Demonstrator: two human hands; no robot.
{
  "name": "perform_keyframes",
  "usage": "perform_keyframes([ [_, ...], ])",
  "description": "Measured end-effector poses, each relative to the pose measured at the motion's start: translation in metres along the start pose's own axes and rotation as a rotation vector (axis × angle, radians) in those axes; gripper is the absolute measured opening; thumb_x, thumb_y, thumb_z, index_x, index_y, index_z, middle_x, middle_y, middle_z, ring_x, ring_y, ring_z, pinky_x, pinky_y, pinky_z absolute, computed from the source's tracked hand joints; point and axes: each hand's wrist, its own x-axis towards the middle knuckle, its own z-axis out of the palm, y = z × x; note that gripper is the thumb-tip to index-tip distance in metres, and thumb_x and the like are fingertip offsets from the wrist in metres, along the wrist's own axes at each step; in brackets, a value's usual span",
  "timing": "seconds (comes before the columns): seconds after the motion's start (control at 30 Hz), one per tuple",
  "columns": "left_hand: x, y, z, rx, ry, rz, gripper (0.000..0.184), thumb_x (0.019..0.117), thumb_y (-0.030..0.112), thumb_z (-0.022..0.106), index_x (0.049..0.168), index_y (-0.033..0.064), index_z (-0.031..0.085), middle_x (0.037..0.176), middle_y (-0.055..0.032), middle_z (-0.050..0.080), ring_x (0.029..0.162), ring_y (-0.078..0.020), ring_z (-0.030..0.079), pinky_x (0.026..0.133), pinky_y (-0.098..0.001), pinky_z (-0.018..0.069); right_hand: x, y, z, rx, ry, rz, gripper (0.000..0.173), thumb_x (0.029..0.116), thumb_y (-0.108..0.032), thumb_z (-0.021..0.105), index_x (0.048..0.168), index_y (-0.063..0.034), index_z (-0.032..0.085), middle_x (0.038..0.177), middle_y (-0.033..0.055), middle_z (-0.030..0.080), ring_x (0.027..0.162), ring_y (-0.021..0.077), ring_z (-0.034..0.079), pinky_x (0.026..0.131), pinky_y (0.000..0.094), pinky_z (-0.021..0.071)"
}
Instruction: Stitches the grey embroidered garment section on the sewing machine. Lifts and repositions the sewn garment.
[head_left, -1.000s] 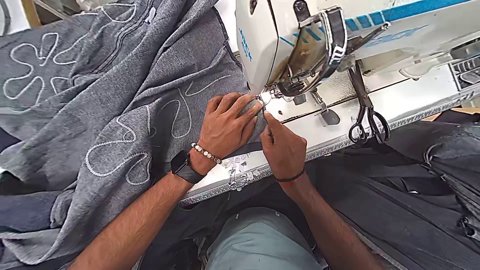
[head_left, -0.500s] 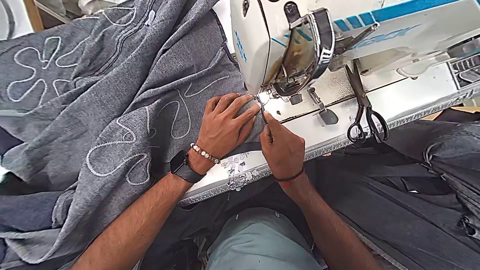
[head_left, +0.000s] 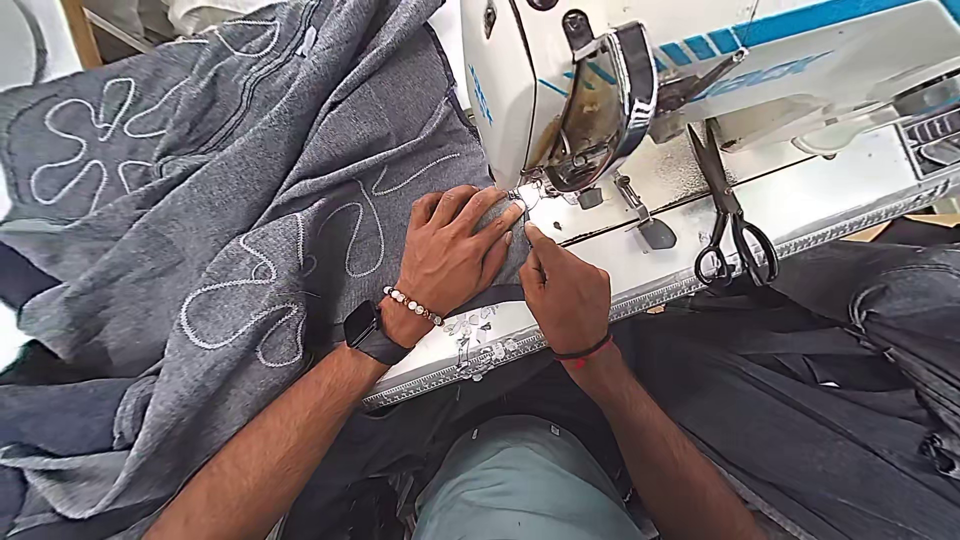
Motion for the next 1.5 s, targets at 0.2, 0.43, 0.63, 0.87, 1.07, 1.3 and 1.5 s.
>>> perform_keyframes([
  [0.2, -0.002, -0.002, -0.004, -0.043, 0.012, 0.017, 0.041, 0.1048, 0.037, 0.047, 0.136, 0.0203, 0.066, 0.146, -0.0051, 0.058, 0.136, -0.0288, 0.051, 0.109, -0.0529, 0.0369, 0.003, -0.011, -0.007, -0.168, -0.154, -0.088, 0.037, 0.099, -0.013, 0.057, 0.134, -0.0028, 0.067, 0.07, 0.007, 0.065, 0.057, 0.0231, 0.064, 0.046, 0.0356, 0.0477],
  [0.43, -0.001, -0.008, -0.002, -0.082, 0.014, 0.077, 0.038, 0.1055, 0.034, 0.047, 0.137, 0.025, 0.067, 0.145, -0.0061, 0.059, 0.135, -0.0303, 0.052, 0.108, -0.0528, 0.0376, 0.006, -0.013, -0.012, -0.196, -0.188, -0.134, 0.035, 0.0995, -0.013, 0.057, 0.13, 0.0013, 0.067, 0.068, 0.0078, 0.064, 0.057, 0.0237, 0.064, 0.046, 0.035, 0.0478],
  [0.63, 0.002, -0.012, 0.001, -0.061, 0.028, 0.058, 0.036, 0.1049, 0.034, 0.048, 0.134, 0.0295, 0.069, 0.142, -0.0024, 0.061, 0.133, -0.0276, 0.053, 0.108, -0.0504, 0.0378, 0.008, -0.013, -0.014, -0.163, -0.222, -0.133, 0.035, 0.1001, -0.012, 0.057, 0.13, 0.0013, 0.066, 0.071, 0.0095, 0.065, 0.058, 0.0246, 0.065, 0.047, 0.0361, 0.0493],
  [0.87, 0.004, -0.012, 0.001, -0.057, 0.046, 0.038, 0.036, 0.1048, 0.033, 0.049, 0.134, 0.0276, 0.069, 0.139, -0.0048, 0.063, 0.131, -0.0294, 0.054, 0.107, -0.0512, 0.0378, 0.013, -0.014, -0.011, -0.158, -0.24, -0.088, 0.036, 0.1007, -0.012, 0.056, 0.134, 0.0001, 0.064, 0.074, 0.0095, 0.066, 0.06, 0.0245, 0.066, 0.048, 0.0365, 0.0499],
  [1.07, 0.006, -0.02, -0.002, -0.097, 0.099, 0.184, 0.028, 0.102, 0.028, 0.056, 0.119, 0.0178, 0.076, 0.129, -0.0067, 0.068, 0.127, -0.0304, 0.057, 0.108, -0.05, 0.0395, 0.024, -0.017, -0.013, -0.117, -0.261, -0.046, 0.036, 0.1028, -0.013, 0.055, 0.137, -0.0026, 0.061, 0.078, 0.0115, 0.066, 0.063, 0.0281, 0.066, 0.048, 0.0402, 0.0494],
  [1.3, 0.003, -0.026, -0.002, -0.159, 0.08, 0.324, 0.028, 0.1029, 0.025, 0.057, 0.119, 0.0121, 0.076, 0.128, -0.0082, 0.069, 0.124, -0.0289, 0.062, 0.107, -0.0456, 0.0465, 0.027, -0.013, -0.005, -0.048, -0.126, -0.006, 0.03, 0.1048, -0.019, 0.054, 0.131, -0.0084, 0.066, 0.081, 0.01, 0.067, 0.063, 0.0265, 0.066, 0.047, 0.0415, 0.0485],
  [1.5, 0.002, -0.026, -0.001, -0.183, 0.032, 0.34, 0.032, 0.1033, 0.036, 0.057, 0.126, 0.0226, 0.075, 0.134, -0.0066, 0.066, 0.126, -0.0277, 0.058, 0.107, -0.0468, 0.0432, 0.015, -0.007, -0.015, 0.128, -0.115, 0.249, 0.025, 0.0984, -0.028, 0.067, 0.12, -0.0145, 0.069, 0.082, 0.0025, 0.073, 0.064, 0.019, 0.068, 0.052, 0.0421, 0.052],
])
